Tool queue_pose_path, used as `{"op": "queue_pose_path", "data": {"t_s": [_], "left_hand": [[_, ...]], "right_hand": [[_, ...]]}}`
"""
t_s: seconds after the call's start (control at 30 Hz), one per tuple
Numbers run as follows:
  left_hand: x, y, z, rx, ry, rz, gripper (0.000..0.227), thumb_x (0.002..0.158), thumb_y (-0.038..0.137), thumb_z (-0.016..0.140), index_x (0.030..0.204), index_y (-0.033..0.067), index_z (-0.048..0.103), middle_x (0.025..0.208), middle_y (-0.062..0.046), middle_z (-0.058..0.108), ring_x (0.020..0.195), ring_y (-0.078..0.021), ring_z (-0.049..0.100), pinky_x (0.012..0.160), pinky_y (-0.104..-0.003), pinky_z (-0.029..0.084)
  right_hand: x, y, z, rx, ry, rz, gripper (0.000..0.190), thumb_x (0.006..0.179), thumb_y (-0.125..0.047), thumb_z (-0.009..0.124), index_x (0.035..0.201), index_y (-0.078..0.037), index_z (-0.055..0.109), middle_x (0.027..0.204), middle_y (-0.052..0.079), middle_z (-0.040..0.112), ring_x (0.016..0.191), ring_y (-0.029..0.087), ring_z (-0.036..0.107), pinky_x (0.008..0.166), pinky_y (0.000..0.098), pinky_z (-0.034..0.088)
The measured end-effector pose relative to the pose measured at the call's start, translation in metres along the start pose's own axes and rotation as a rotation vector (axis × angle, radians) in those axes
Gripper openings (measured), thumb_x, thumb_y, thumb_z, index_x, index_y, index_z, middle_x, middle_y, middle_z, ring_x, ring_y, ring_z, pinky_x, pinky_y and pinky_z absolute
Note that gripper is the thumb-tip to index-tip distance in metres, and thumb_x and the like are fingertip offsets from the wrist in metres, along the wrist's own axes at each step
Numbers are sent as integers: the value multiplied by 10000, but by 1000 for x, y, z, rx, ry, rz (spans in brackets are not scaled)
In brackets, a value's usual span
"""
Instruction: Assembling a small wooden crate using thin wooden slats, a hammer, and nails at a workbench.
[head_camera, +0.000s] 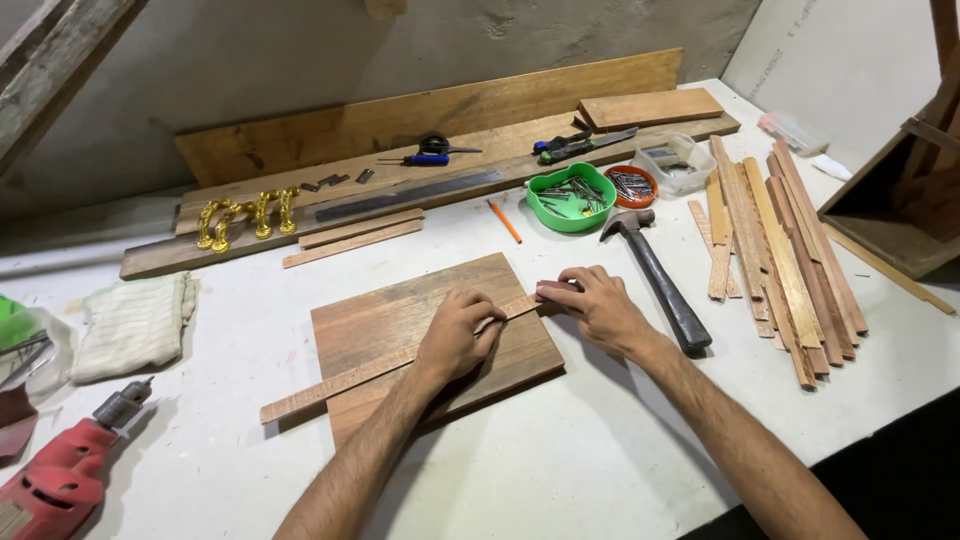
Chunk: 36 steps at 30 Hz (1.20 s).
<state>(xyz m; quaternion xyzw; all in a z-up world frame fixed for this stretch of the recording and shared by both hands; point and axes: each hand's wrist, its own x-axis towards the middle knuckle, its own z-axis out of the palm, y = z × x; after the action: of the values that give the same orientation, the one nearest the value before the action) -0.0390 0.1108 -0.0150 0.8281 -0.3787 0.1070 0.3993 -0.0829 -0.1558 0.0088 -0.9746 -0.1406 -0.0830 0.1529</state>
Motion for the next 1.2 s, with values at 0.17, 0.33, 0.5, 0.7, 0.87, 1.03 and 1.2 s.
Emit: {"op": "queue_pose_path", "data": {"t_s": [0.17, 0.33, 0.5, 0.7, 0.87, 1.03, 1.2], "left_hand": [[2, 1, 1, -3, -7, -12, 97, 882, 145, 743, 951, 85, 774, 1003, -66, 678, 1014, -259, 595, 909, -387, 517], [1, 1, 2, 12, -21, -33, 106, 889, 151, 738, 965, 81, 760, 1010, -65, 669, 1030, -253, 592, 927, -385, 515], [3, 5, -1, 25, -15, -49, 115, 876, 157, 741, 964, 83, 750, 1014, -63, 658, 1023, -254, 577, 927, -390, 506], [4, -1, 2, 55, -57, -71, 85, 887, 157, 721, 936, 93, 746, 999, -52, 639, 998, -227, 570, 927, -392, 494], [4, -1, 3, 47, -65, -85, 85, 887, 159, 715, 936, 101, 752, 993, -48, 639, 1000, -223, 568, 935, -394, 488], [2, -5, 6, 56, -76, -85, 85, 887, 162, 718, 932, 100, 755, 998, -56, 642, 1015, -231, 564, 938, -404, 481], [2, -6, 7, 81, -67, -74, 101, 883, 163, 727, 947, 90, 753, 1014, -68, 643, 1025, -239, 560, 942, -415, 475]], "right_hand": [[6, -12, 20, -10, 67, -124, 423, 942, -134, 627, 1312, -328, 693, 1338, 31, 599, 1194, 231, 523, 1004, 436, 423], [12, -36, 16, 10, 97, -174, 326, 952, -255, 677, 1272, -297, 715, 1286, 37, 610, 1172, 232, 525, 982, 438, 419], [16, -27, 24, 24, 119, -131, 290, 942, -303, 695, 1225, -281, 755, 1254, 29, 640, 1158, 216, 539, 942, 417, 428], [16, -18, 15, -28, 165, 47, 254, 903, -271, 702, 1141, -289, 788, 1177, -19, 673, 1079, 193, 563, 857, 399, 432], [9, -28, 37, -52, 285, 194, 243, 896, -254, 704, 1118, -283, 798, 1148, -24, 677, 1053, 200, 572, 824, 412, 435], [0, -62, 41, -125, 334, 325, 239, 892, -244, 711, 1112, -276, 799, 1149, -10, 666, 1056, 214, 567, 792, 437, 433], [-6, -70, 38, -132, 320, 243, 254, 886, -227, 716, 1129, -255, 787, 1160, -8, 665, 1051, 219, 569, 780, 444, 437]]}}
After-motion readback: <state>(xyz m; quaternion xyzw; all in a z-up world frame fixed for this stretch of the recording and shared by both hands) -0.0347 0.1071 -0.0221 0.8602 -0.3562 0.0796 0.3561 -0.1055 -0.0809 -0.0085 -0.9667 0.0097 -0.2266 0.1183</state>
